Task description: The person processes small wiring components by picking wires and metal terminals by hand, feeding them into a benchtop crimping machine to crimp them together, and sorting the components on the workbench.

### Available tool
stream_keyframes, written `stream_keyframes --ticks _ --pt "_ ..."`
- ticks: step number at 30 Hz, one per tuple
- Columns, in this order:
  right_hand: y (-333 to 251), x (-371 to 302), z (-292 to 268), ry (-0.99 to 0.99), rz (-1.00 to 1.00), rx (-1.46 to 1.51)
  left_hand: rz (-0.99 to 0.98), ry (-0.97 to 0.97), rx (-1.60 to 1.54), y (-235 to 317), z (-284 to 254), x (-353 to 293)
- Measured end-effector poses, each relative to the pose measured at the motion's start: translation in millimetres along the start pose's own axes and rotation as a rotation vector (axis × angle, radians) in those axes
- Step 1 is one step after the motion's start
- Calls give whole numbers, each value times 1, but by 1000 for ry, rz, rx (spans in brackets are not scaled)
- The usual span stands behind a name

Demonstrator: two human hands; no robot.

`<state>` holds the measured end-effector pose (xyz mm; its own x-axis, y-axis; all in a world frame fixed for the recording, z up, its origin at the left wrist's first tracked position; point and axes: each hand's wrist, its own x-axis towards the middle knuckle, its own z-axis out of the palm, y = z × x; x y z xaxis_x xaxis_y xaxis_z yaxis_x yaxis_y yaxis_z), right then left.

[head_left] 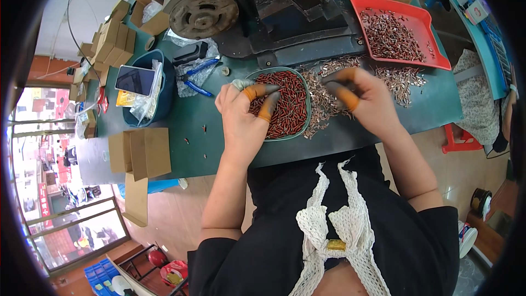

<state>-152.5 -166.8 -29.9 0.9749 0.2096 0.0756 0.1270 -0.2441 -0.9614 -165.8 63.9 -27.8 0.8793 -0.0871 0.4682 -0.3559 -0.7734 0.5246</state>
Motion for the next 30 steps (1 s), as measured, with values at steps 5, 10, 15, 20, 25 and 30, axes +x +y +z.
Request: stream_keyframes --ticks 5,10,15,20,25,30 --pt "-17 9 31 -170 223 306 -99 35 -276 9 1 -7" --pt "-8 9 39 -172 408 573 86 76 -90 16 5 -10" --pt "-13 -1 35 -252 441 640 -5 -93 -260 25 -12 -10" --pt "-13 -11 31 -370 462 690 -161 -218 -533 31 -14 -11" --pt "-6 -32 17 -422 409 720 -116 -330 -723 32 -7 -20" --pt "7 -61 -26 -230 -2 162 -63 -320 -799 43 4 -28"
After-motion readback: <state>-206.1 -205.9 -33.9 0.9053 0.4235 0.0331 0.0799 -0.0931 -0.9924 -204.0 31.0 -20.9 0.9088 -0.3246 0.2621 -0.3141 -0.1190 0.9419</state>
